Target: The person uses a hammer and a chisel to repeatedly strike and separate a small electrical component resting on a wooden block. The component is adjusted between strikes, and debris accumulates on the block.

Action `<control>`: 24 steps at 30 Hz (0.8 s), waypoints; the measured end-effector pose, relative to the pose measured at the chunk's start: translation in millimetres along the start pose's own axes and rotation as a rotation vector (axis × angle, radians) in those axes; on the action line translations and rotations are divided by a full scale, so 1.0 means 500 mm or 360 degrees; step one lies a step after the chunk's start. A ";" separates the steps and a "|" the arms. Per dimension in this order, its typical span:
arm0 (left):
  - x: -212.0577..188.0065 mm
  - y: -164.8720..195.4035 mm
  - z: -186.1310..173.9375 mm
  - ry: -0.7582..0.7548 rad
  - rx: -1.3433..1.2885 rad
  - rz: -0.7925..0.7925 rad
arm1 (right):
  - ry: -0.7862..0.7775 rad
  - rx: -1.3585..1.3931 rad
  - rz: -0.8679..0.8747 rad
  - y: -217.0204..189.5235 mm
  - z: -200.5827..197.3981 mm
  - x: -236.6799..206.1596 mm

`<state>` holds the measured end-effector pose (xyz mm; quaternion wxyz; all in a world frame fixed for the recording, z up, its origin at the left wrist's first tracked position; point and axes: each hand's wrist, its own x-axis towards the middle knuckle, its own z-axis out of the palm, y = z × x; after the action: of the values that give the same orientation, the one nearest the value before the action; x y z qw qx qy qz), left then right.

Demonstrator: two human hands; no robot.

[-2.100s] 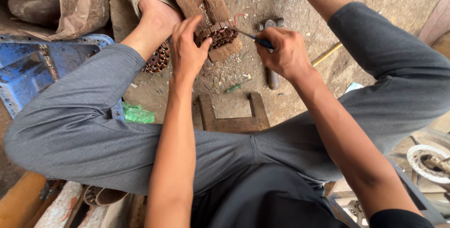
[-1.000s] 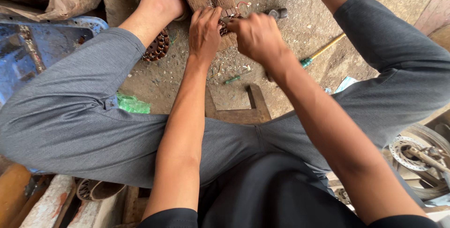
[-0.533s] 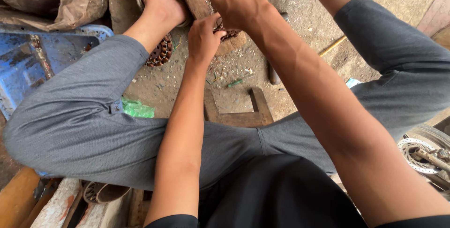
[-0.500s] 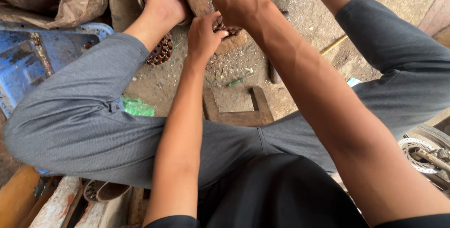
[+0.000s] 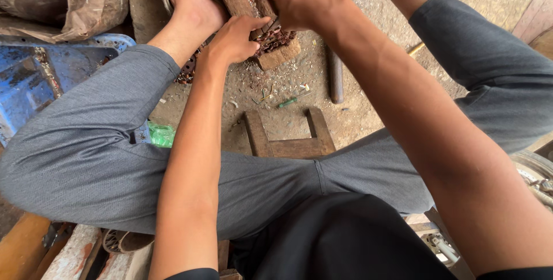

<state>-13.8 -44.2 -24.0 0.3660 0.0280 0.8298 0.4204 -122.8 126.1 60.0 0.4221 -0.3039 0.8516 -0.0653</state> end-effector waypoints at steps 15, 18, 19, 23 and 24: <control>0.002 -0.023 0.007 0.0210 -0.0114 0.0432 | 0.0730 -0.0417 -0.0533 -0.072 0.035 0.024; 0.015 -0.009 0.002 0.0174 -0.0296 0.0533 | 0.0332 -0.0363 -0.0252 -0.073 0.032 0.022; 0.021 -0.004 0.001 0.0128 -0.0298 0.0411 | 0.0322 -0.0371 -0.0253 -0.072 0.031 0.020; 0.044 0.012 -0.002 -0.0035 -0.0130 0.0150 | 0.0518 -0.0443 -0.0367 -0.066 0.025 0.015; 0.046 0.015 -0.003 -0.0067 -0.0045 0.0139 | 0.0627 -0.0470 -0.0425 -0.063 0.024 0.015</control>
<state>-33.3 -32.3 -31.4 0.3649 0.0677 0.8139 0.4471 -102.7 98.1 59.0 0.1870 -0.4532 0.8699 -0.0533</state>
